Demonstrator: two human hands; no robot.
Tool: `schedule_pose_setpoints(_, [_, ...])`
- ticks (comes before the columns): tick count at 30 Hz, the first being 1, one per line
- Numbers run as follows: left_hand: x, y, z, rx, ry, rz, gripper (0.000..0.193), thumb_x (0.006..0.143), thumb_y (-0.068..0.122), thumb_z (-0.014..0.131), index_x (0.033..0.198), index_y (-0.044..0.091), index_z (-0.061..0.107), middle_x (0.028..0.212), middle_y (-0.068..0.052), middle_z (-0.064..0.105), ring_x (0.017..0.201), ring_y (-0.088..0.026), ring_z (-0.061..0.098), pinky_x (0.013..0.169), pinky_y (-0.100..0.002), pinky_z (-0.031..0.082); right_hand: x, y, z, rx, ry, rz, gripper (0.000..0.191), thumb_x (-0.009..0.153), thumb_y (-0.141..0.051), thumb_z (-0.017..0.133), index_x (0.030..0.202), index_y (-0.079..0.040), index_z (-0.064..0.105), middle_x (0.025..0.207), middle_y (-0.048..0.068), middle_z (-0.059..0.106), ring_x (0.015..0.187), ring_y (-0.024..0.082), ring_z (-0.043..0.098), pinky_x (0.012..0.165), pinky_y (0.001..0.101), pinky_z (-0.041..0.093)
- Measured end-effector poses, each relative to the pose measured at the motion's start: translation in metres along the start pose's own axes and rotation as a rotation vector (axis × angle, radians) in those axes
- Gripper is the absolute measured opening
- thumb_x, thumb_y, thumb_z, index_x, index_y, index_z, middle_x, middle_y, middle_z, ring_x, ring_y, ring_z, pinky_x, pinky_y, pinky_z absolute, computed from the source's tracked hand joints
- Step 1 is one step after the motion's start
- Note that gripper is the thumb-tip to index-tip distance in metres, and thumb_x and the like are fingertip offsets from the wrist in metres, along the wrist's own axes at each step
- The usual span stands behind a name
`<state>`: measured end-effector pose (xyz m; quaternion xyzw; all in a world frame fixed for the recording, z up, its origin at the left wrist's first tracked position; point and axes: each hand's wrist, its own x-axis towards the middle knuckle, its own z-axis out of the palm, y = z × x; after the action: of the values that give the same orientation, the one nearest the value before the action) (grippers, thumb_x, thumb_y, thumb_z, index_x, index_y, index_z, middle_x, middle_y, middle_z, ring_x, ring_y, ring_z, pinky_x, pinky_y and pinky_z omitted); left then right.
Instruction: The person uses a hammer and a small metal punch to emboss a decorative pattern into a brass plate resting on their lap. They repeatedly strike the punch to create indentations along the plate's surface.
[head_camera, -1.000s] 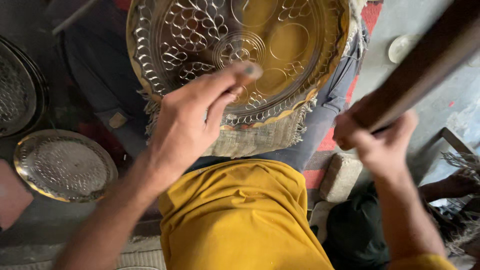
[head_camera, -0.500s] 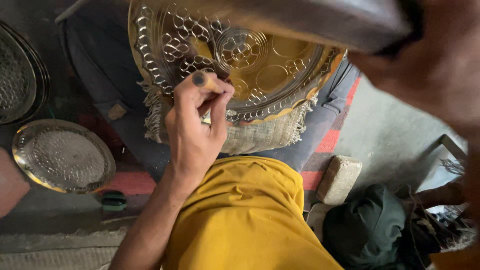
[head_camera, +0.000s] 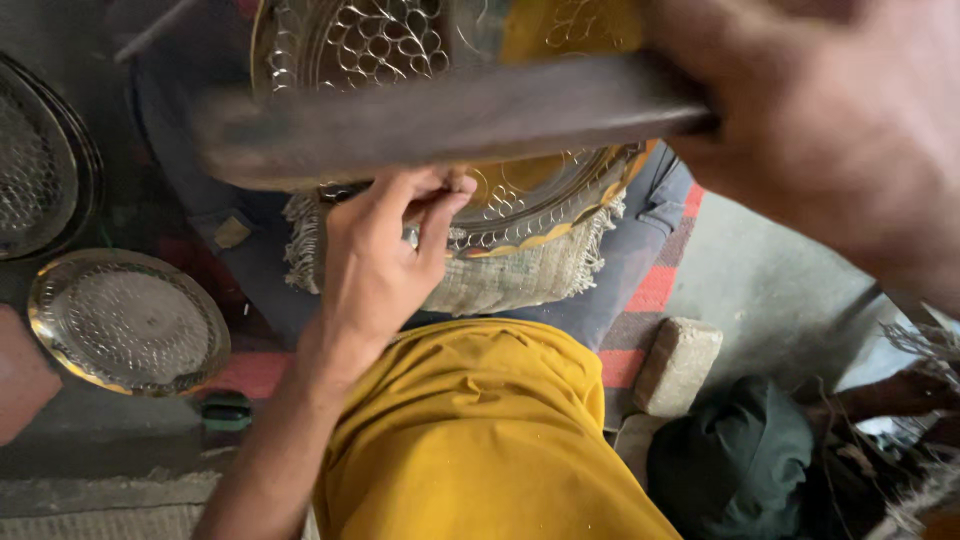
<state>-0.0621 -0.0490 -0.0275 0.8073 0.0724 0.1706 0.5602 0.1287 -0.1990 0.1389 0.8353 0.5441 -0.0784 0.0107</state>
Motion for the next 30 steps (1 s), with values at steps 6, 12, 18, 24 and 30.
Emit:
schedule_pose_setpoints(6, [0.013,-0.009,-0.016,-0.006,-0.247,0.055,0.044,0.101,0.0,0.072,0.14,0.007,0.053,0.109,-0.014,0.076,0.099,-0.022,0.078,0.079,-0.031,0.068,-0.046,0.023,0.042,-0.077,0.052,0.083,0.027,0.091,-0.012,0.089,0.101,-0.004,0.065,0.085,0.015,0.071,0.075,0.032,0.071,0.071,0.0417,0.056])
schedule_pose_setpoints(12, [0.043,-0.014,-0.027,0.047,-0.582,0.154,0.047,0.097,-0.008,0.065,0.14,0.008,0.053,0.097,-0.016,0.074,0.091,-0.024,0.079,0.062,-0.028,0.066,-0.08,0.003,0.081,0.297,0.198,0.318,0.021,0.093,-0.006,0.08,0.099,0.0,0.06,0.078,0.015,0.067,0.068,0.025,0.069,0.064,0.0346,0.054])
schedule_pose_setpoints(18, [0.073,-0.004,-0.032,0.141,-0.867,0.181,0.06,0.087,-0.011,0.065,0.14,0.016,0.059,0.094,-0.015,0.075,0.076,-0.023,0.078,0.062,-0.036,0.065,-0.126,-0.037,0.133,0.396,0.344,0.579,0.025,0.094,-0.009,0.081,0.098,0.004,0.059,0.079,0.015,0.065,0.069,0.018,0.067,0.065,0.0308,0.053])
schedule_pose_setpoints(24, [0.097,0.011,-0.023,0.344,-1.109,0.256,0.064,0.081,-0.001,0.072,0.137,0.028,0.063,0.09,-0.014,0.075,0.083,-0.03,0.075,0.074,-0.044,0.061,-0.16,-0.092,0.19,0.453,0.452,0.855,0.031,0.092,-0.01,0.085,0.097,0.003,0.058,0.078,0.011,0.06,0.068,0.019,0.055,0.065,0.0316,0.049])
schedule_pose_setpoints(30, [0.11,0.02,-0.019,0.297,-1.201,0.334,0.065,0.076,-0.006,0.07,0.131,0.028,0.067,0.089,-0.014,0.073,0.081,-0.032,0.072,0.067,-0.046,0.059,-0.169,-0.124,0.219,0.603,0.562,0.909,0.029,0.092,-0.009,0.081,0.102,0.001,0.056,0.08,0.005,0.06,0.068,0.012,0.055,0.064,0.0262,0.048])
